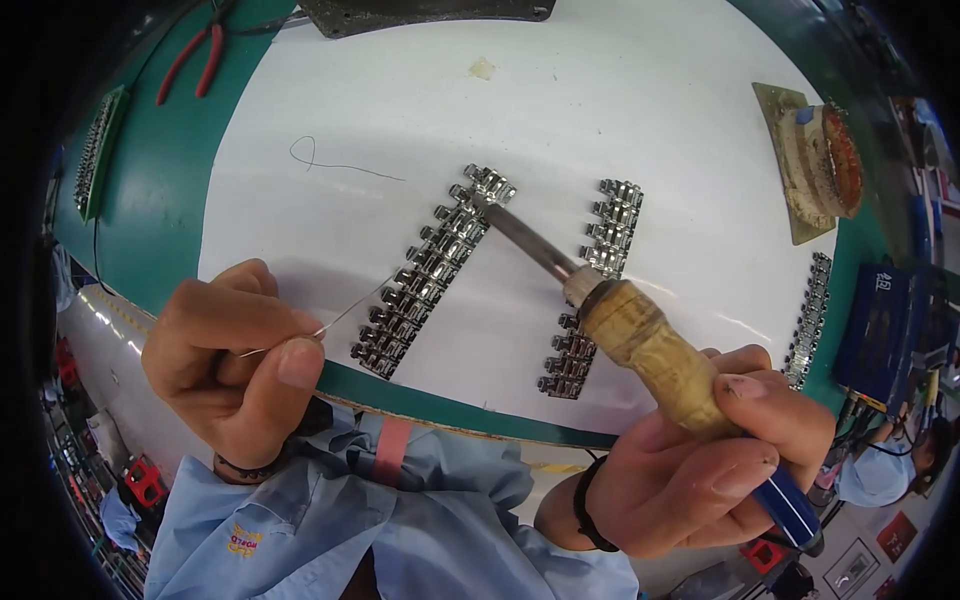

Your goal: The person solders components onto a circuit board using a soldering iron and solder wire, then repeats the process on a second board.

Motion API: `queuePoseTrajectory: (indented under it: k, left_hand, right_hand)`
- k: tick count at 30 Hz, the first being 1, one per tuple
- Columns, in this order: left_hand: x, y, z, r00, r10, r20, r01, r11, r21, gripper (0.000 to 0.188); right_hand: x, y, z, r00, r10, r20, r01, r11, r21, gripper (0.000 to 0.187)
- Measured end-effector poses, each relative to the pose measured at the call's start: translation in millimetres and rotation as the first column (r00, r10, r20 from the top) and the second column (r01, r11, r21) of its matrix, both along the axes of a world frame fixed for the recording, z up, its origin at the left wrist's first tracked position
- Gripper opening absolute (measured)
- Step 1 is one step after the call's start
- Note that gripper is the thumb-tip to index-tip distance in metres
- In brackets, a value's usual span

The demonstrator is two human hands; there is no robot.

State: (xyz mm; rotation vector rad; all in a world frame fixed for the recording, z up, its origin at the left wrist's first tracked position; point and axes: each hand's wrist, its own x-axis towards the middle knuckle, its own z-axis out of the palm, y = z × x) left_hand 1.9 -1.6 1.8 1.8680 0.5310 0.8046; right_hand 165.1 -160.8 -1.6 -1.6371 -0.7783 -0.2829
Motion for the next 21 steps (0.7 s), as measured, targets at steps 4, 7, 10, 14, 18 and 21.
queuePoseTrajectory:
  k: [4,7,10,14,18,21]
  left_hand:
    - [1.0,-1.4,0.8,0.999,0.027,-0.018,-0.027,0.999,-0.027,0.015]
    - [1.8,-2.1,1.7,0.999,0.037,-0.018,-0.038,0.998,-0.046,0.015]
    - [2.6,-3.4,2.0,0.998,0.053,-0.020,-0.054,0.997,-0.059,0.015]
    - [4.1,-3.7,0.1,0.998,0.058,0.000,-0.058,0.997,-0.050,0.015]
    - [4.1,-3.1,0.0,0.999,0.050,-0.004,-0.050,0.998,-0.040,0.015]
    - [3.8,-2.1,0.4,0.999,0.039,-0.007,-0.039,0.999,-0.024,0.014]
  right_hand:
    - [-1.8,3.7,0.6,0.999,0.020,-0.025,-0.020,1.000,0.003,0.035]
    - [-3.5,5.6,1.0,0.998,0.021,-0.064,-0.021,1.000,-0.001,0.035]
    - [-2.1,7.9,-2.0,0.999,-0.021,-0.029,0.022,1.000,0.012,0.036]
    - [-0.7,7.7,-0.7,0.999,0.003,-0.043,-0.004,1.000,-0.016,0.036]
    - [-2.7,10.0,-1.2,0.999,-0.012,-0.039,0.012,1.000,0.002,0.036]
    - [-3.0,11.8,-3.0,0.998,-0.064,-0.026,0.065,0.997,0.036,0.035]
